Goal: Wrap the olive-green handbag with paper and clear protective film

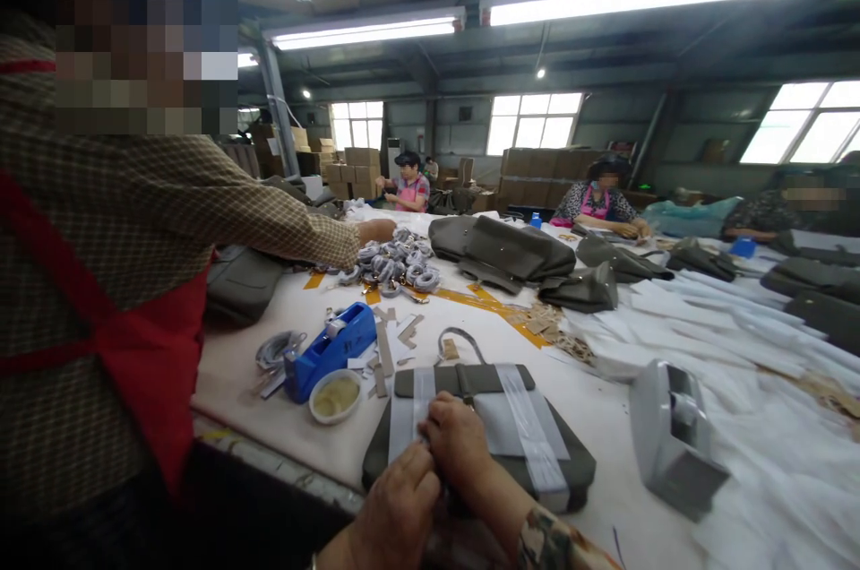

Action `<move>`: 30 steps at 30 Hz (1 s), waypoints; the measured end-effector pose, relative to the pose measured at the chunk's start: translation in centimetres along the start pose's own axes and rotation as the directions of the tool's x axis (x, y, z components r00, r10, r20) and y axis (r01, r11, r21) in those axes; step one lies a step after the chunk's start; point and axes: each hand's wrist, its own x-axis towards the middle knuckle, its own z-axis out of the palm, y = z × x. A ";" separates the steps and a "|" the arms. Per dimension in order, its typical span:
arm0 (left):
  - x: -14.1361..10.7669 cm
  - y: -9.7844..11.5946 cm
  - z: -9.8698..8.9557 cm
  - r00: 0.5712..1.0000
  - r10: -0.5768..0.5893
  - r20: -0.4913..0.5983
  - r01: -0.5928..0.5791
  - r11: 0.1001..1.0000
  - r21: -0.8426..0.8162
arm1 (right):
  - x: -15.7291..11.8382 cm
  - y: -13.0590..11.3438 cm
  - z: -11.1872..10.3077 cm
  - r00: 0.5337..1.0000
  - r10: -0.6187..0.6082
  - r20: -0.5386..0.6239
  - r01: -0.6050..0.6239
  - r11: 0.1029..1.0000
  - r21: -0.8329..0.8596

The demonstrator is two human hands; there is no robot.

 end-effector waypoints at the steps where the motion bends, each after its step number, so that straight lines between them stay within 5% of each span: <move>1: 0.0 0.0 0.0 1.000 -0.018 0.009 0.018 1.000 0.010 | 0.1 -0.1 0.0 1.000 0.007 0.005 -0.007 1.000 -0.010; 7: -0.2 0.3 1.0 0.995 -0.098 -0.014 0.099 0.991 0.085 | 0.6 -0.3 -0.1 1.000 -0.005 0.005 0.005 1.000 -0.020; 13: -0.6 0.4 2.4 0.992 -0.105 -0.067 0.111 0.989 0.093 | -1.3 0.6 -2.7 0.969 -0.190 -0.158 0.208 0.972 0.108; 17: -0.5 0.6 2.5 0.979 -0.162 -0.121 0.171 0.983 0.069 | -3.1 0.2 -4.4 0.928 -0.348 0.132 0.351 0.936 -0.002; 20: -0.5 0.7 2.8 0.975 -0.184 -0.127 0.190 0.981 0.039 | -3.4 -0.4 -4.7 0.885 -0.353 0.303 0.385 0.922 -0.050; 30: -1.4 -0.2 4.5 0.981 -0.083 -0.176 0.107 0.986 0.128 | -1.0 0.0 -4.4 0.886 -0.325 0.331 0.382 0.916 -0.123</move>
